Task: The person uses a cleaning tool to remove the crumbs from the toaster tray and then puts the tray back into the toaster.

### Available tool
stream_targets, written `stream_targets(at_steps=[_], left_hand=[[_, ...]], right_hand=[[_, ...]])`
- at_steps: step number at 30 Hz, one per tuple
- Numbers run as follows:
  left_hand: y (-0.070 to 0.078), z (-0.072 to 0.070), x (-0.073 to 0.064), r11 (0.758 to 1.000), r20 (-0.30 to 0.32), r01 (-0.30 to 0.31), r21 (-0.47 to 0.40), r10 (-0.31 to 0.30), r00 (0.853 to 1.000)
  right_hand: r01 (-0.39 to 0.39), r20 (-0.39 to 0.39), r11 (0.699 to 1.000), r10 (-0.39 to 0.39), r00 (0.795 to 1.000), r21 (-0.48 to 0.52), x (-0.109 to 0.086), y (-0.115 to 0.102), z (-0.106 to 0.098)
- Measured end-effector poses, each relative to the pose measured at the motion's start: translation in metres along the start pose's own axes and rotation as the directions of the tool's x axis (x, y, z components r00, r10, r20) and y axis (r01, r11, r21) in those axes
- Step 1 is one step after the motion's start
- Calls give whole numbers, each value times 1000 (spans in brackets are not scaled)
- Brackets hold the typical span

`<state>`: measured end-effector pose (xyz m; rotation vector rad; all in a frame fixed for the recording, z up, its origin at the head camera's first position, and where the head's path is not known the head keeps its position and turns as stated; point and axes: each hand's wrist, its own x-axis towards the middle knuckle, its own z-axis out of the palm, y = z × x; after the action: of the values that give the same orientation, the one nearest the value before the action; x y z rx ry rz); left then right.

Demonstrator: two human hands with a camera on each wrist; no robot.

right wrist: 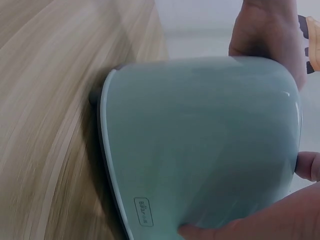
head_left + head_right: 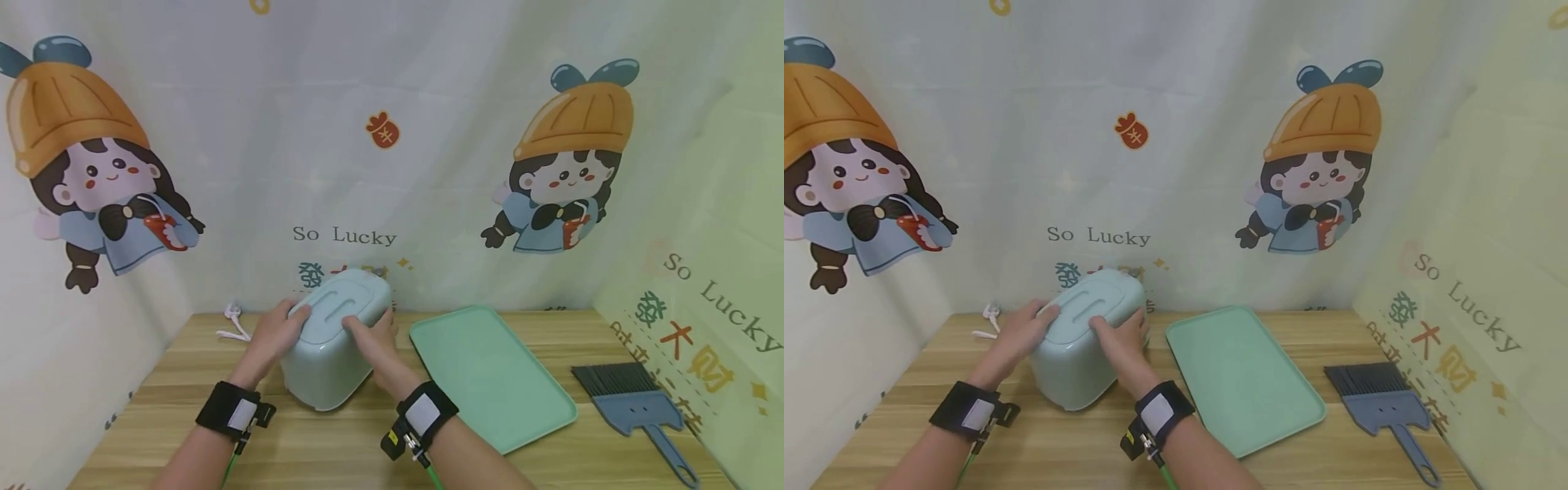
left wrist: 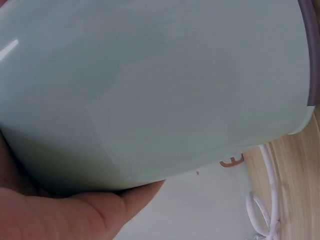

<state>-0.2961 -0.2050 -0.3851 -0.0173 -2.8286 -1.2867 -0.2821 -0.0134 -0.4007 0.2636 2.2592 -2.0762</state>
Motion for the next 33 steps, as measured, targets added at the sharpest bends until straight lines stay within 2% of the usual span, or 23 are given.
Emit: stream_targets(at_steps=[6, 9, 13, 17, 22, 29, 33], left_hand=[[7, 11, -22, 999, -48, -27, 31, 28, 998], [12, 17, -31, 999, -63, -40, 31, 41, 997], [20, 24, -44, 998, -75, -59, -11, 58, 995], [24, 32, -55, 997, -75, -63, -33, 61, 995], [28, 40, -63, 999, -80, -46, -5, 45, 996], [32, 48, -67, 997, -82, -73, 29, 75, 994], [32, 49, -68, 998, -84, -66, 25, 68, 994]], right_hand=[[66, 95, 998, -65, 993, -12, -2, 5, -19], [73, 130, 997, -71, 989, -10, -2, 6, -28], [78, 155, 997, -74, 985, -16, 1, 7, -35], [115, 173, 992, -105, 979, -45, 6, 10, -38], [136, 204, 988, -118, 972, -76, 10, 13, -45], [139, 241, 986, -114, 964, -89, 13, 16, -57], [152, 278, 985, -124, 953, -82, 15, 16, -59]])
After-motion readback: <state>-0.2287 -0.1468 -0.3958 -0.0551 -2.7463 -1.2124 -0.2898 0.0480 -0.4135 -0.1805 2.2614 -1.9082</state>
